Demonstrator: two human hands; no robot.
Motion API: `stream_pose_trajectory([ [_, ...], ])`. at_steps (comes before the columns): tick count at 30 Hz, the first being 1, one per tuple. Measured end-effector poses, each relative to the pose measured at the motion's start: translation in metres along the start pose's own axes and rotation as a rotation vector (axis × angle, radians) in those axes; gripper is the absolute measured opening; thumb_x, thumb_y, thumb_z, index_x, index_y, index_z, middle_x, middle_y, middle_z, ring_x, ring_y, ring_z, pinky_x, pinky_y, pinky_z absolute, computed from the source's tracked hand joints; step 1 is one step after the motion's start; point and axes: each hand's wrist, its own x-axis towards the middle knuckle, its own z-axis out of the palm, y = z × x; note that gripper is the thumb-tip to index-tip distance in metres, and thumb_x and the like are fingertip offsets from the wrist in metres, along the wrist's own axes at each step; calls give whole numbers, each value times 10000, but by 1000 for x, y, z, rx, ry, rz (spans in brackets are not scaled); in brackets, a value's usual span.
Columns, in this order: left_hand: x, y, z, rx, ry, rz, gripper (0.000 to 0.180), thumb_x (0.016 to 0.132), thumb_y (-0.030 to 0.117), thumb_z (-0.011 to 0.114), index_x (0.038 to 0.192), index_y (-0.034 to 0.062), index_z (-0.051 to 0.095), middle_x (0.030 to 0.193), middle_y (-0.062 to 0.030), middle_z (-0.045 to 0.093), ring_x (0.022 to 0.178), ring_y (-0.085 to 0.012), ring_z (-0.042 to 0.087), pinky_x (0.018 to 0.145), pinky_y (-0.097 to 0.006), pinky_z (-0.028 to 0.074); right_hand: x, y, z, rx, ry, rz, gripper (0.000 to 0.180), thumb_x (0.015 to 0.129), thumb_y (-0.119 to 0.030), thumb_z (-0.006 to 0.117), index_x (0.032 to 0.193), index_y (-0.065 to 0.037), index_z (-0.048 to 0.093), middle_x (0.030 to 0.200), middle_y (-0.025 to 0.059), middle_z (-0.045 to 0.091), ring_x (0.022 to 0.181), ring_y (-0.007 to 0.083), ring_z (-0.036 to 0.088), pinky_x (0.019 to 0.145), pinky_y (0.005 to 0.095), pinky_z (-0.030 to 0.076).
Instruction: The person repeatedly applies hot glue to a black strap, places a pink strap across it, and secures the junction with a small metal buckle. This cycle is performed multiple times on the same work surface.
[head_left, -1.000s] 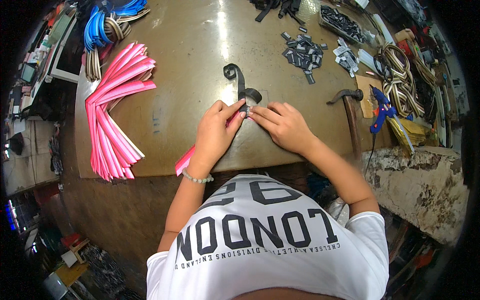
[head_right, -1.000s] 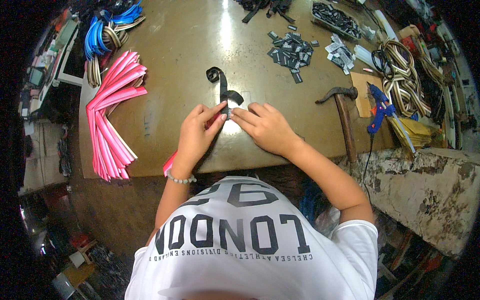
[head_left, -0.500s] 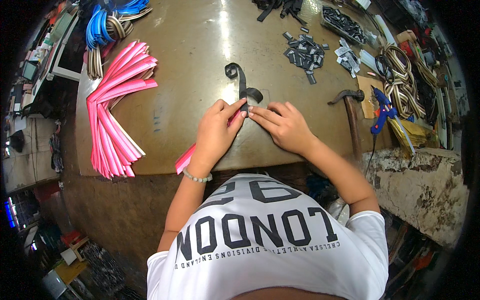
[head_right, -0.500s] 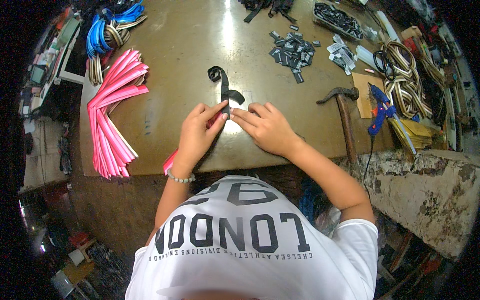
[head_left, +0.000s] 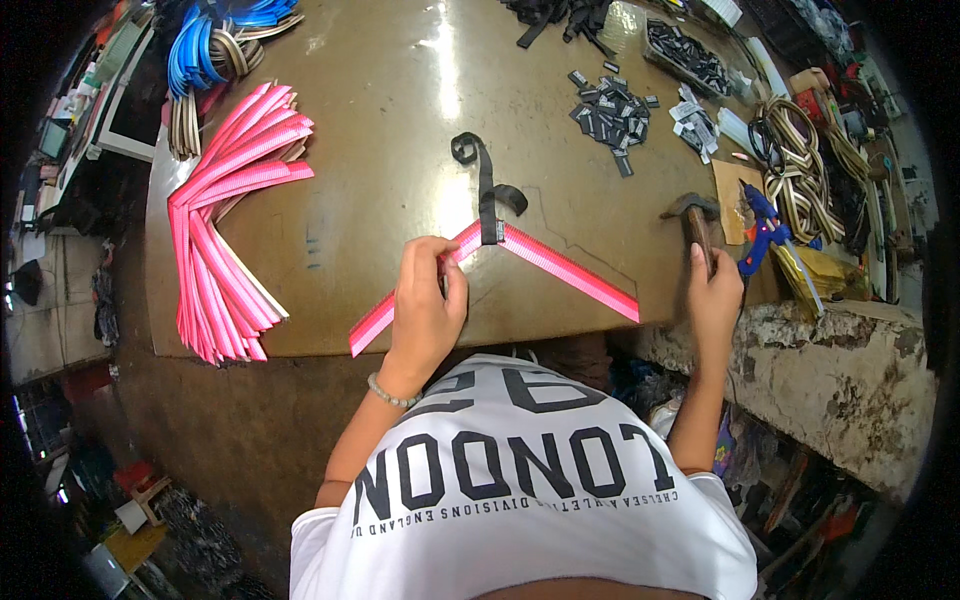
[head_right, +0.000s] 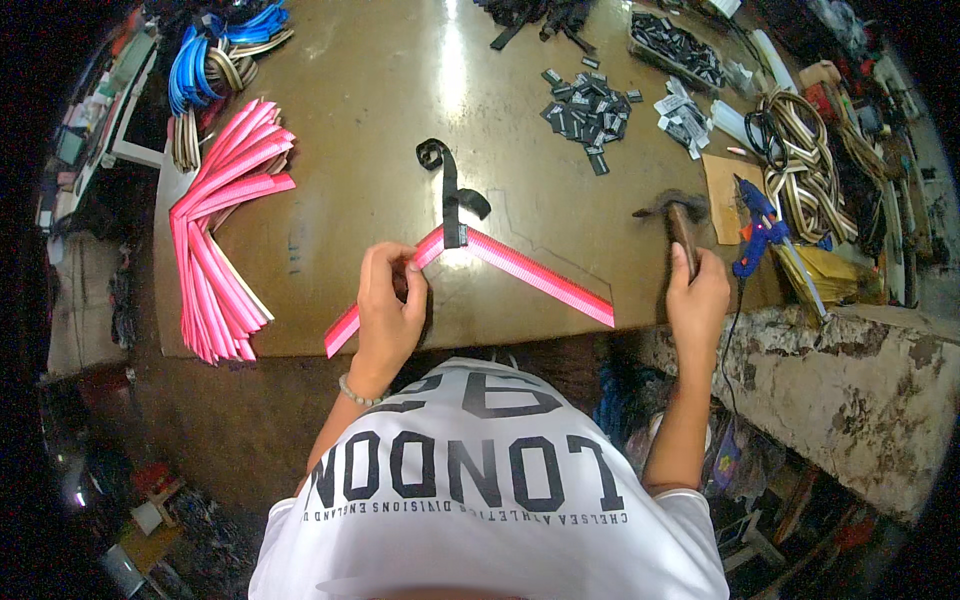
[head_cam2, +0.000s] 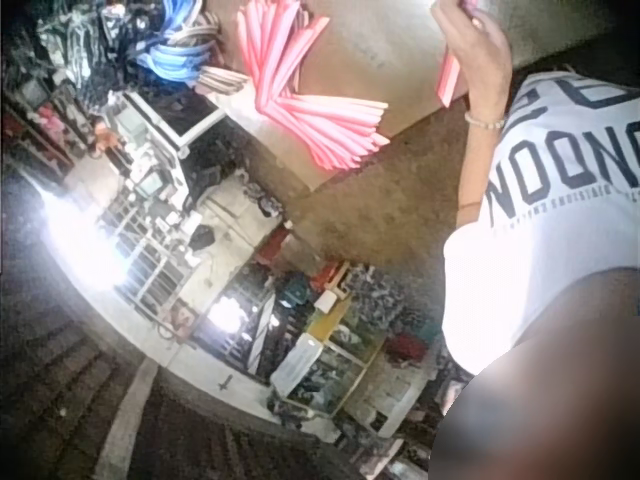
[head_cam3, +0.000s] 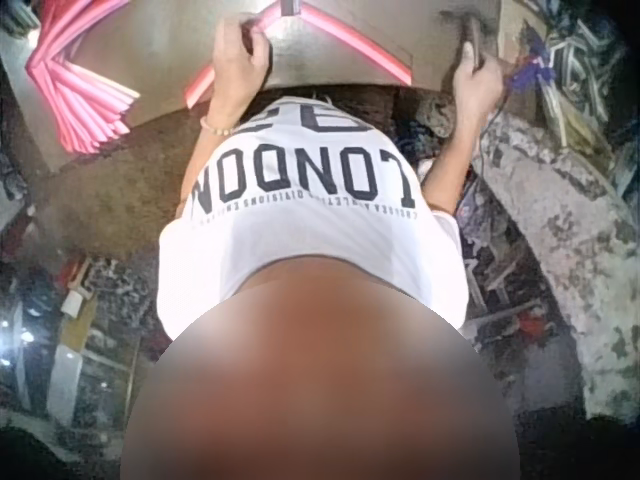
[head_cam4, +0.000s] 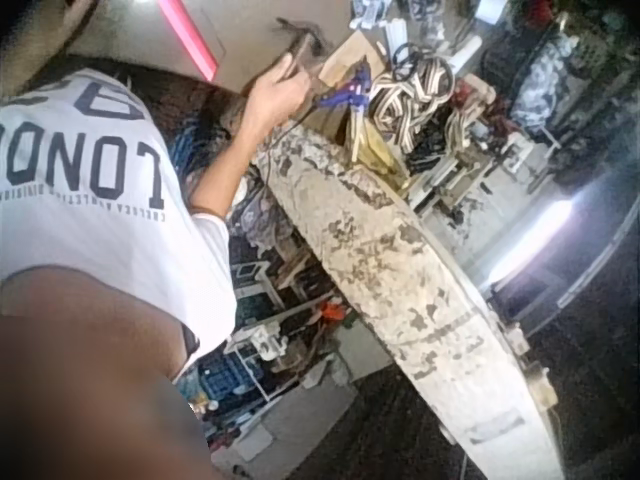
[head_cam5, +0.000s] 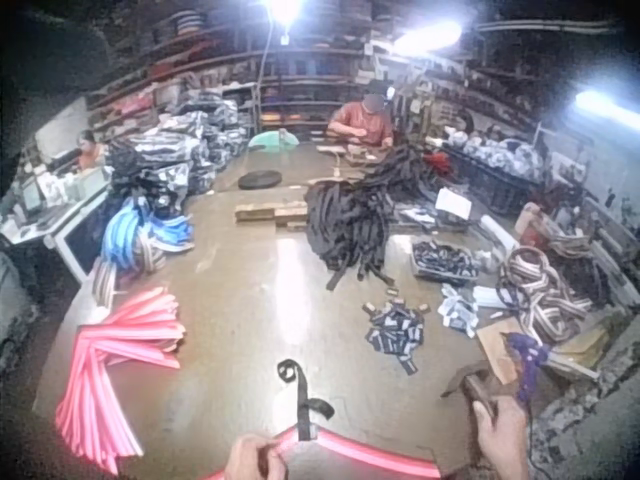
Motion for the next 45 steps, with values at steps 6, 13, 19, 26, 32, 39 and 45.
stream_pose_trajectory([
  [6,-4,-8,3,-79,36,-55,190,863,-101,474,1046,-49,471,964,-201,516,813,-320,536,763,-383,462,-63,-113,31,466,-444,-538,229,938,-195,599,857,7,529,690,267,564,628,453,574,570,478,469],
  [13,-4,-7,-1,-155,6,-172,178,886,-34,511,1060,-41,473,990,-201,514,867,-332,536,784,-408,460,-66,-118,45,517,-358,-475,302,974,-287,577,937,7,521,687,285,605,664,476,615,555,534,473],
  [19,13,8,-1,185,-88,69,306,866,164,696,1061,-19,547,994,-198,533,908,-372,578,791,-443,482,-38,-104,37,392,-457,-185,421,997,-394,511,937,16,587,800,299,640,783,502,621,695,554,484],
  [26,20,-3,-4,353,-303,167,271,919,261,645,999,15,568,935,-153,563,825,-366,594,723,-441,500,-4,-12,13,9,35,-54,326,903,-289,665,1110,-37,667,1054,179,664,973,375,630,852,445,485],
  [32,28,3,-7,234,-324,38,252,978,245,580,1004,-6,569,858,-108,581,775,-230,606,676,-367,502,-10,-53,40,538,-296,-369,188,920,-168,631,976,8,666,961,145,660,925,323,622,847,380,478],
  [39,17,17,-2,-622,-387,-627,309,1035,261,511,952,-12,629,787,-62,628,664,-100,613,611,-264,506,-20,-137,81,1363,-1045,-140,284,970,-275,645,1011,5,669,906,27,669,788,57,581,687,220,466],
  [45,26,28,-9,-1033,-280,-412,541,1029,472,435,1287,6,528,1039,-167,658,879,-219,654,730,-319,547,16,-127,88,977,-1102,-198,277,894,-261,718,776,-12,682,687,-24,610,622,50,494,547,244,389],
])
